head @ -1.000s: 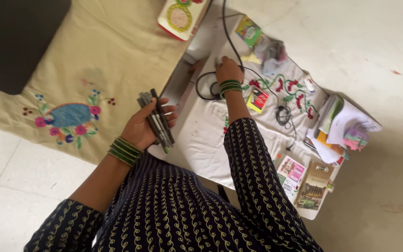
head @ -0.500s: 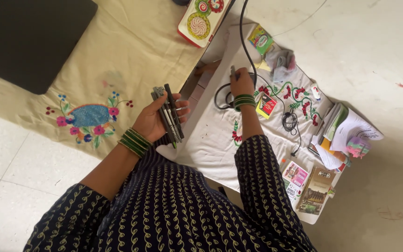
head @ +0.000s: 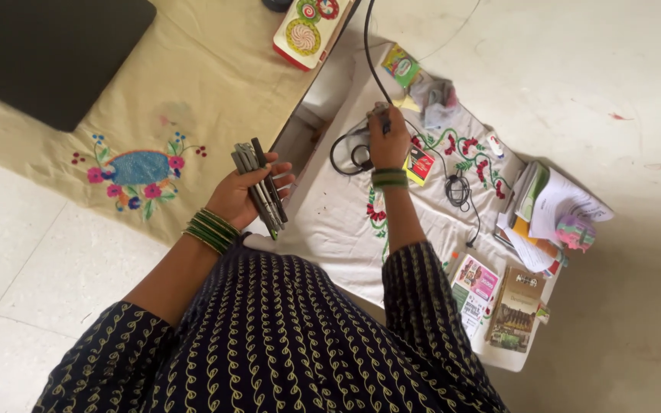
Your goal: The person wipes a power adapter and cables with a cloth, then cleans a laptop and a whiteboard. They gather pens and place them in a holder, and move a laptop and whiteboard between a bed and a desk. The person also handles a stapler and other small items, organizing them on the desk.
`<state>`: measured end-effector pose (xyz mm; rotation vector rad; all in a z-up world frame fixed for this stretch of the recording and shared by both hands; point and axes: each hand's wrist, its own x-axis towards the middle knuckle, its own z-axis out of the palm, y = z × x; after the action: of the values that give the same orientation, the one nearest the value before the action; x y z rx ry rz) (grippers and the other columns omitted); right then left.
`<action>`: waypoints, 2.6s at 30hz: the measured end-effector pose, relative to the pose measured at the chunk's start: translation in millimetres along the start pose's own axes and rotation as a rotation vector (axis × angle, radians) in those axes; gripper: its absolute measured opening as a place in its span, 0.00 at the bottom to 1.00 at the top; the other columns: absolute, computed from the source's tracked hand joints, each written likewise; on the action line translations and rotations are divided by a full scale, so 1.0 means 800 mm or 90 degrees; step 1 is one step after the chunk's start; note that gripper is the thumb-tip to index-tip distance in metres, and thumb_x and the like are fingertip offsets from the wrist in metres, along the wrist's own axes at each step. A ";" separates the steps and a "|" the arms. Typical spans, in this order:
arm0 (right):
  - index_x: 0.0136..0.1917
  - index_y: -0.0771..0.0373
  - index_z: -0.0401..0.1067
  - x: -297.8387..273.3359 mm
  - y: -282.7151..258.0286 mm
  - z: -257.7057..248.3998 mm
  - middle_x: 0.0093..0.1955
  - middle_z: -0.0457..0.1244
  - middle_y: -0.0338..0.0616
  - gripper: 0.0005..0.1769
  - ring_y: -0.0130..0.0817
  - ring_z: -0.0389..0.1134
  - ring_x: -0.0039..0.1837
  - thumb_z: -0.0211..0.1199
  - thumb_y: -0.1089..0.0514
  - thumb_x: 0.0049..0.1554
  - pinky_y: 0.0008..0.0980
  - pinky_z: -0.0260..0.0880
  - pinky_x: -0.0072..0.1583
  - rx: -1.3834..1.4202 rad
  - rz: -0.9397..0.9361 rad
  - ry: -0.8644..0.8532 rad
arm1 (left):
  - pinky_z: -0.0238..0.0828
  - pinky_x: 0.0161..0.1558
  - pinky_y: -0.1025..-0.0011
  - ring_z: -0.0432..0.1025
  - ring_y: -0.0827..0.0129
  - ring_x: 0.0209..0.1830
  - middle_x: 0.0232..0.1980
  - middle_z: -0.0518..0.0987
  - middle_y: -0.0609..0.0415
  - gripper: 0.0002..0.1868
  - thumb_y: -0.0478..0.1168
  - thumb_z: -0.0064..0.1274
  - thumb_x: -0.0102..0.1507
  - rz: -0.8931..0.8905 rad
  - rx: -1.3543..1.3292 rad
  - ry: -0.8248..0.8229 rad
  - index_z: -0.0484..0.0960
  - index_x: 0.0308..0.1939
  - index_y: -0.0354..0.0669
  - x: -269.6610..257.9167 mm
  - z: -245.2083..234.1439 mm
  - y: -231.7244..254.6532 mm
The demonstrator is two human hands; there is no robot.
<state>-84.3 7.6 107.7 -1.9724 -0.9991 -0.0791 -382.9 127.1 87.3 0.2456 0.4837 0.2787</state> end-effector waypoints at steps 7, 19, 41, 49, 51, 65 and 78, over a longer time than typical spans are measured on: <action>0.57 0.64 0.76 -0.067 -0.088 -0.040 0.44 0.69 0.40 0.15 0.24 0.68 0.40 0.68 0.56 0.58 0.26 0.67 0.40 0.219 0.161 -0.339 | 0.75 0.60 0.54 0.75 0.52 0.59 0.56 0.79 0.43 0.16 0.41 0.45 0.70 0.013 -0.027 -0.017 0.71 0.60 0.39 -0.027 0.009 -0.038; 0.62 0.64 0.75 -0.150 -0.171 -0.077 0.42 0.69 0.38 0.18 0.19 0.65 0.38 0.66 0.55 0.61 0.22 0.65 0.41 0.177 -0.022 -0.471 | 0.77 0.56 0.55 0.77 0.58 0.50 0.45 0.81 0.49 0.19 0.53 0.50 0.67 0.068 -0.059 0.027 0.79 0.50 0.42 -0.112 0.024 -0.142; 0.62 0.66 0.69 -0.313 -0.211 0.022 0.43 0.62 0.35 0.26 0.16 0.54 0.29 0.43 0.43 0.70 0.20 0.51 0.28 0.650 0.381 -0.311 | 0.75 0.50 0.59 0.74 0.64 0.41 0.38 0.75 0.54 0.06 0.37 0.51 0.68 0.244 -0.328 0.104 0.73 0.48 0.43 -0.187 -0.029 -0.082; 0.58 0.65 0.71 -0.282 -0.328 0.176 0.44 0.62 0.36 0.27 0.21 0.57 0.40 0.39 0.42 0.74 0.23 0.58 0.42 0.559 0.068 -0.162 | 0.74 0.49 0.60 0.74 0.65 0.40 0.37 0.76 0.54 0.07 0.38 0.52 0.68 0.255 -0.336 0.169 0.74 0.48 0.42 -0.218 -0.073 0.046; 0.57 0.65 0.72 -0.281 -0.351 0.220 0.42 0.62 0.37 0.28 0.21 0.56 0.38 0.39 0.43 0.75 0.24 0.57 0.42 0.593 0.077 -0.172 | 0.73 0.49 0.60 0.74 0.64 0.42 0.39 0.76 0.53 0.07 0.37 0.52 0.69 0.278 -0.314 0.149 0.74 0.49 0.41 -0.229 -0.095 0.076; 0.55 0.64 0.74 -0.239 -0.402 0.363 0.35 0.60 0.32 0.12 0.15 0.51 0.30 0.54 0.56 0.68 0.19 0.50 0.31 0.544 0.245 -0.310 | 0.75 0.54 0.62 0.76 0.62 0.45 0.41 0.77 0.52 0.08 0.35 0.51 0.67 0.289 0.075 0.201 0.74 0.49 0.40 -0.276 -0.177 0.276; 0.58 0.66 0.72 -0.050 -0.513 0.448 0.37 0.62 0.34 0.09 0.15 0.55 0.32 0.57 0.61 0.67 0.19 0.52 0.32 0.597 0.279 -0.348 | 0.69 0.40 0.71 0.71 0.71 0.34 0.34 0.73 0.56 0.04 0.34 0.49 0.68 0.287 0.404 0.018 0.74 0.47 0.43 -0.152 -0.177 0.541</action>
<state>-498.4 359.6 159.7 -1.2779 -0.6902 1.0326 -643.1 515.5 145.0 0.9763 0.5329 0.5659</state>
